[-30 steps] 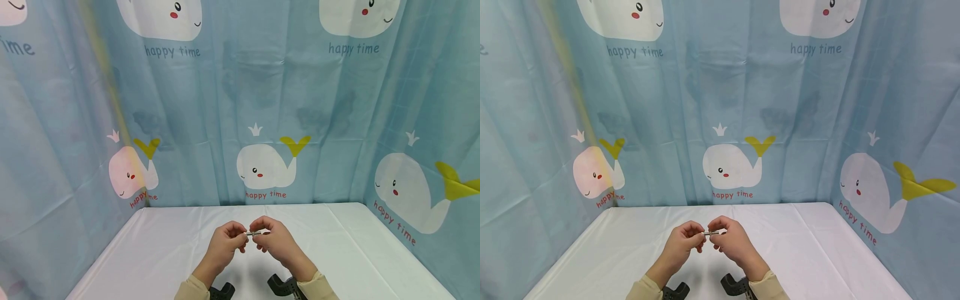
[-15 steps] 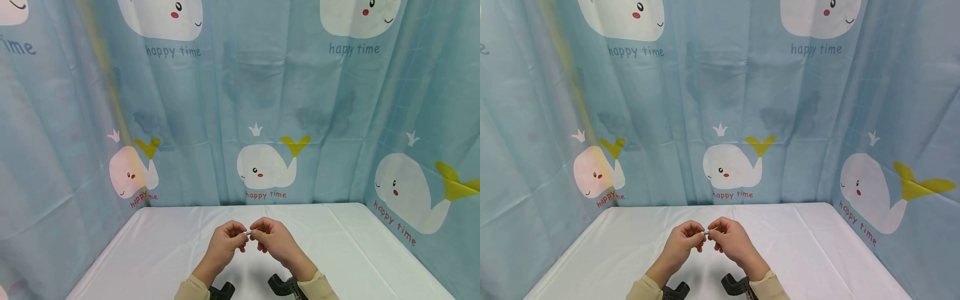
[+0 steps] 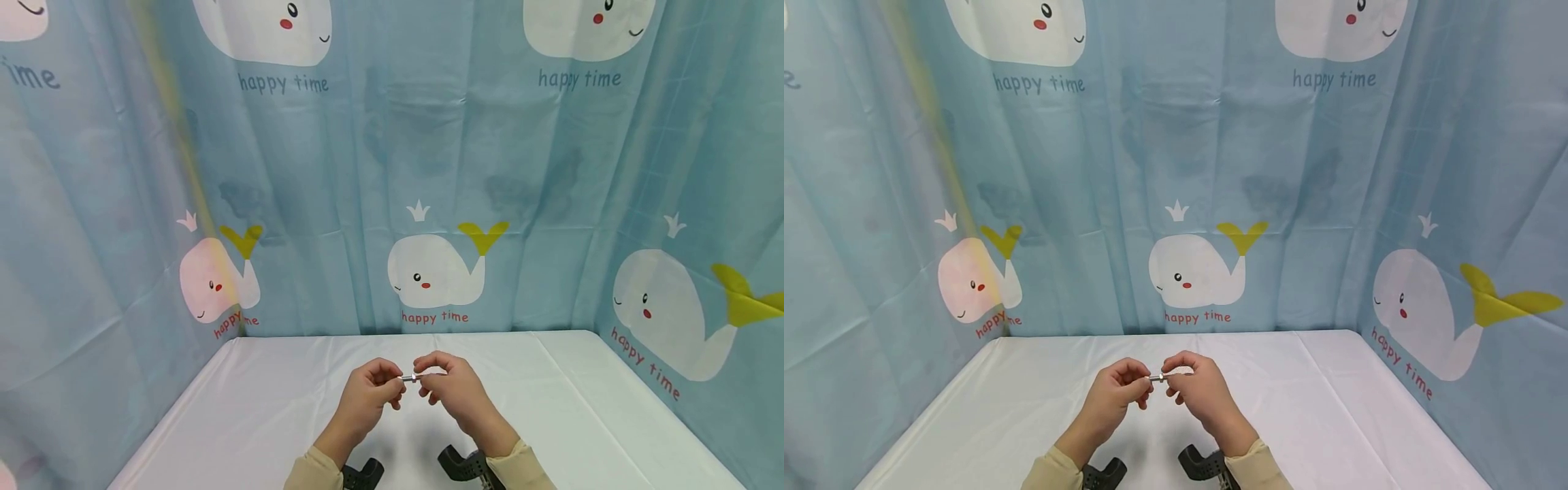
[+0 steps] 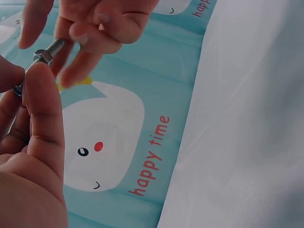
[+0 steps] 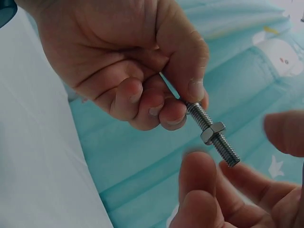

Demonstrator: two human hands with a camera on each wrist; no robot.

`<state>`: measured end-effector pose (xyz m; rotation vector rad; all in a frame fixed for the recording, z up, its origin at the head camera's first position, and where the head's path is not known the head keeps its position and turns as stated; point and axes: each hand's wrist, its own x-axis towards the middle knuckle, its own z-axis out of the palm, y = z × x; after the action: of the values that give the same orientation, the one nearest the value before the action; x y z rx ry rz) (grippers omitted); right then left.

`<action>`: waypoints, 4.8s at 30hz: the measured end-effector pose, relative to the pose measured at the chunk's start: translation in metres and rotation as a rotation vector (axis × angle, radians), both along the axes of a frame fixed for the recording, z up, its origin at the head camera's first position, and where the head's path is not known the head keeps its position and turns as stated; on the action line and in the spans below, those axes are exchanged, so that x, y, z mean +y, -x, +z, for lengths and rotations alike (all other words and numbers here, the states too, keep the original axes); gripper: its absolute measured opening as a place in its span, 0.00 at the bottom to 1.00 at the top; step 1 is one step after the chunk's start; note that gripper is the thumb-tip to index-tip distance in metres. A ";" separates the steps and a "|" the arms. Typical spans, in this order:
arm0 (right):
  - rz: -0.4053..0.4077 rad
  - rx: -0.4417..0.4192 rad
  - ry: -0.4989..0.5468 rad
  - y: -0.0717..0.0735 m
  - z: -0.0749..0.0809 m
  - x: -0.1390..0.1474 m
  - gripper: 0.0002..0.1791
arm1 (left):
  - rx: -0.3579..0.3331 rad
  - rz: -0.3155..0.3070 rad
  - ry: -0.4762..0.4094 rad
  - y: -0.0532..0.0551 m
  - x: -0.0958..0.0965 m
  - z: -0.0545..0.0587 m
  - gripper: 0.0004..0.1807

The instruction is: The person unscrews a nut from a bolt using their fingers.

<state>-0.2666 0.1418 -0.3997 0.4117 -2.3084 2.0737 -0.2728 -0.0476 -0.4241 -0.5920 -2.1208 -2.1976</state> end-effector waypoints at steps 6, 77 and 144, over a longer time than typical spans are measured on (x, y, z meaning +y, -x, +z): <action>0.040 -0.105 0.020 0.000 -0.002 0.002 0.32 | 0.003 0.002 0.000 -0.001 0.002 0.000 0.06; 0.100 -0.091 -0.011 -0.006 0.002 -0.003 0.21 | 0.009 0.008 0.007 -0.005 0.001 0.004 0.06; 0.030 0.018 -0.077 -0.007 0.008 -0.004 0.06 | 0.014 0.016 0.005 -0.003 -0.001 0.004 0.05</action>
<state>-0.2595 0.1383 -0.3918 0.4680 -2.3925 1.9898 -0.2698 -0.0489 -0.4201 -0.5876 -2.1175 -2.1737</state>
